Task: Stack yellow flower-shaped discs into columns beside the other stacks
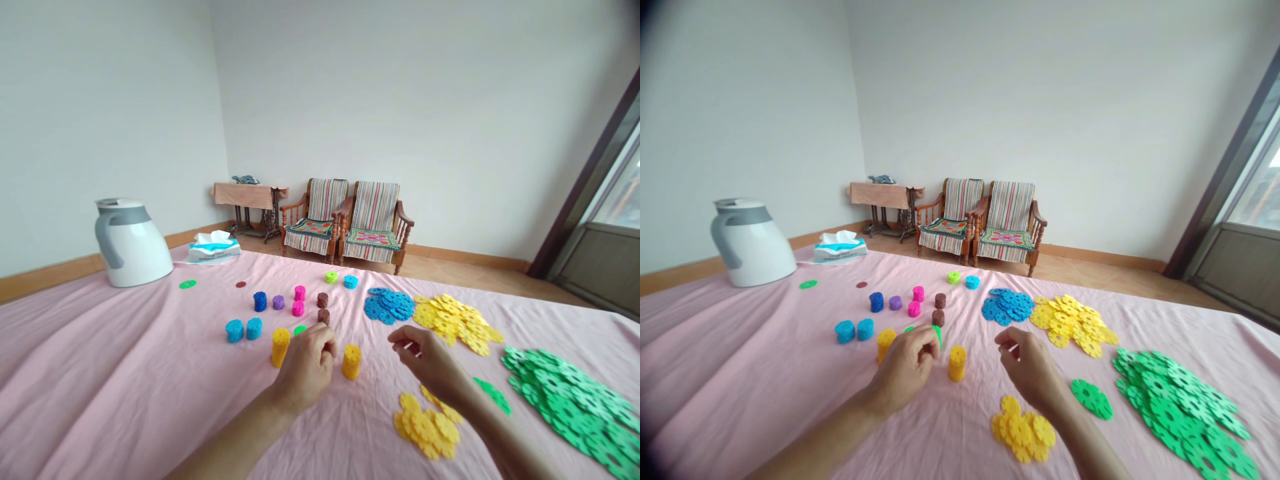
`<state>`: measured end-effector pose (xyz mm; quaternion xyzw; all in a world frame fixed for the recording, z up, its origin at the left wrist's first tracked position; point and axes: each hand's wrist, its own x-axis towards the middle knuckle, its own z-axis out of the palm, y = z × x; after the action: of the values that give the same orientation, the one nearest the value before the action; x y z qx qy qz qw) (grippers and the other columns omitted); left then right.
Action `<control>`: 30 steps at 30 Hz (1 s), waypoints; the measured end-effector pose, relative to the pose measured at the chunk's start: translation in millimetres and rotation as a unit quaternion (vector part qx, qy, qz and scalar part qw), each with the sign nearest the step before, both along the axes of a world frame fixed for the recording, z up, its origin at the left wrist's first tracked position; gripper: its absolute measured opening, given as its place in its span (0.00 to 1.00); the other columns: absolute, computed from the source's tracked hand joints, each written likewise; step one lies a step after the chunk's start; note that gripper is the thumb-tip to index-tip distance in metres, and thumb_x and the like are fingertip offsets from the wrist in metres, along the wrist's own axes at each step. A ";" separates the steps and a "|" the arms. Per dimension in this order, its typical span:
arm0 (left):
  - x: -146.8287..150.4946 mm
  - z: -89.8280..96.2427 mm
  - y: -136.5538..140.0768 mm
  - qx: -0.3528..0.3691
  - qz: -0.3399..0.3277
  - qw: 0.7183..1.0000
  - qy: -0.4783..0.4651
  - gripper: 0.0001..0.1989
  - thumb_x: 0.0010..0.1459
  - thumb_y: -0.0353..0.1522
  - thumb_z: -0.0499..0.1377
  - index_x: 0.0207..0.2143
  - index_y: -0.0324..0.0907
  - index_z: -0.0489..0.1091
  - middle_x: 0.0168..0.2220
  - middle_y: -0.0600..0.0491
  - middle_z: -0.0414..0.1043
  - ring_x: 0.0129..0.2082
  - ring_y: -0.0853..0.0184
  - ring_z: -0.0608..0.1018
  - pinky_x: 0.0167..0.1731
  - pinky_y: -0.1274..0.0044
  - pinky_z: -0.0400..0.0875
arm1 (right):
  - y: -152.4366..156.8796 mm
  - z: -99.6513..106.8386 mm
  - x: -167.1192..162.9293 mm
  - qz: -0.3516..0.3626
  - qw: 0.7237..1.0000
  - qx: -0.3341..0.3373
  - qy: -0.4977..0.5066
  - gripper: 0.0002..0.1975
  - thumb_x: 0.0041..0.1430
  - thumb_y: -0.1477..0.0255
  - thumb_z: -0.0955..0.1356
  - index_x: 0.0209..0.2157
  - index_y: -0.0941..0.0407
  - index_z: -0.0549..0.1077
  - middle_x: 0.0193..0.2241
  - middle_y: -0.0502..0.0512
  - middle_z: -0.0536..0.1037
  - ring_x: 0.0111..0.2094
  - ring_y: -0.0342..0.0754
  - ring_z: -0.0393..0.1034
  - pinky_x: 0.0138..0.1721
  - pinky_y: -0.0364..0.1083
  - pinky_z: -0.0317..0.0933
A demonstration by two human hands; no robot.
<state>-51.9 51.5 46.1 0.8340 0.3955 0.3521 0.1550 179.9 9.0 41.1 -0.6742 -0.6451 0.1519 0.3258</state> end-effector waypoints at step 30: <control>14.8 -31.7 -27.0 -0.085 -0.325 0.935 0.115 0.09 0.36 0.19 0.50 0.15 0.41 0.57 0.18 0.57 0.65 0.22 0.70 0.69 0.27 0.79 0.61 | -21.9 3.9 36.0 0.068 0.992 -0.105 0.028 0.01 0.46 0.74 0.66 0.24 0.55 0.68 0.18 0.45 0.67 0.21 0.41 0.60 0.22 0.40 0.50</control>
<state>-37.1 24.5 14.4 0.9353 0.1469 0.1495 0.2851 215.9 -12.9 45.0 -0.6544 -0.6607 0.2594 0.2605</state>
